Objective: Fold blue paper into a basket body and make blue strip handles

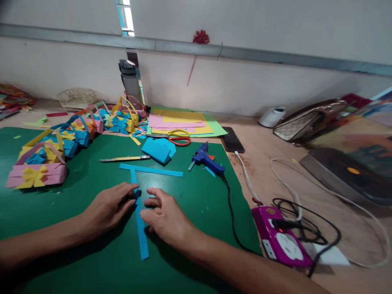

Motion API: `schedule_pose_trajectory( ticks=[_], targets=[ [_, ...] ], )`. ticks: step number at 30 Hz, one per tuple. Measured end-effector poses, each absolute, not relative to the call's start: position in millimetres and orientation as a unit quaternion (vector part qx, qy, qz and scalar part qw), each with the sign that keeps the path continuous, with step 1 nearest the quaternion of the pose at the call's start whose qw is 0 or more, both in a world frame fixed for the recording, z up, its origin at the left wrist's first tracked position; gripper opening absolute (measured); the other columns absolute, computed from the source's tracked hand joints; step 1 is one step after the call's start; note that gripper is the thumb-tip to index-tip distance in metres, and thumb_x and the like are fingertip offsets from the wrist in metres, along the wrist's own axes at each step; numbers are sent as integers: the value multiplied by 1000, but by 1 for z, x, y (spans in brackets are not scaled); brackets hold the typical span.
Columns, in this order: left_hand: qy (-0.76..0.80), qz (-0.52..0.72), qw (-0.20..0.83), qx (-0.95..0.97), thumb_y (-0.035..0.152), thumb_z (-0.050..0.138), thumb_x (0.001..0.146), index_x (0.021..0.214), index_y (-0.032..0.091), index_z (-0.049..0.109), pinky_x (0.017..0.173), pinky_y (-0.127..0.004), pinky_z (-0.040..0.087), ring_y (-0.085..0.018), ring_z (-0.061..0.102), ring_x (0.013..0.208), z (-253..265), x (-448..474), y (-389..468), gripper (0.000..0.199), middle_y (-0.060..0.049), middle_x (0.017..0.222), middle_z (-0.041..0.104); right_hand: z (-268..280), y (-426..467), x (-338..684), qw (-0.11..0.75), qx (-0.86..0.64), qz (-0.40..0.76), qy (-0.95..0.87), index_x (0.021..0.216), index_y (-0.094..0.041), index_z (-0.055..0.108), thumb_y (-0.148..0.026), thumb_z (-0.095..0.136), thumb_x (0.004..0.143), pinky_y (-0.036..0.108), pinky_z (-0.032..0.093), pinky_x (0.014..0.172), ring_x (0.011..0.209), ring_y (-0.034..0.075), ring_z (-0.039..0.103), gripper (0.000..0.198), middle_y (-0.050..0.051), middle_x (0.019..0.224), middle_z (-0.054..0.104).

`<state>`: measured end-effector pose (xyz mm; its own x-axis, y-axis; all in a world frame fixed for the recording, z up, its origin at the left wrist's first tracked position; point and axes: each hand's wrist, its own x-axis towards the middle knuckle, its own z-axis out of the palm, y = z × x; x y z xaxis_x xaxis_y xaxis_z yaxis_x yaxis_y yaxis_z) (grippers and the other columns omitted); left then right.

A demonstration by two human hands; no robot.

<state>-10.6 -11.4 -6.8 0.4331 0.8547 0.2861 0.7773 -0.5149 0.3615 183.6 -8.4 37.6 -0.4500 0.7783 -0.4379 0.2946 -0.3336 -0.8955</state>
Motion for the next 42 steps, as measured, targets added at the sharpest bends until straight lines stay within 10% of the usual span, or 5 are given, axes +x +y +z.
schedule_pose_trajectory(
  ticks=[23,31,42],
  targets=[
    [554,118,215,796,22,46,79,115,15,48,74,-37,45,-25,58,88,5,-16,-13,37,-11,99,61,29,3,173,218,-444,643,-585,127,-16,45,-21,48,84,31,49,69,102,22,59,43,16,125,54],
    [536,162,277,781,19,44,80,112,16,49,69,-31,43,-19,57,77,7,-25,-6,32,-7,91,63,29,21,174,215,-429,486,-730,111,-20,60,-14,51,83,38,44,89,101,20,59,31,8,109,65],
    [534,150,256,792,21,37,85,109,19,50,69,-28,41,-19,60,83,-1,-26,-8,27,-7,96,64,46,17,182,137,-424,372,-814,105,-16,59,-12,48,84,25,44,76,87,14,60,24,4,97,66]
  ],
)
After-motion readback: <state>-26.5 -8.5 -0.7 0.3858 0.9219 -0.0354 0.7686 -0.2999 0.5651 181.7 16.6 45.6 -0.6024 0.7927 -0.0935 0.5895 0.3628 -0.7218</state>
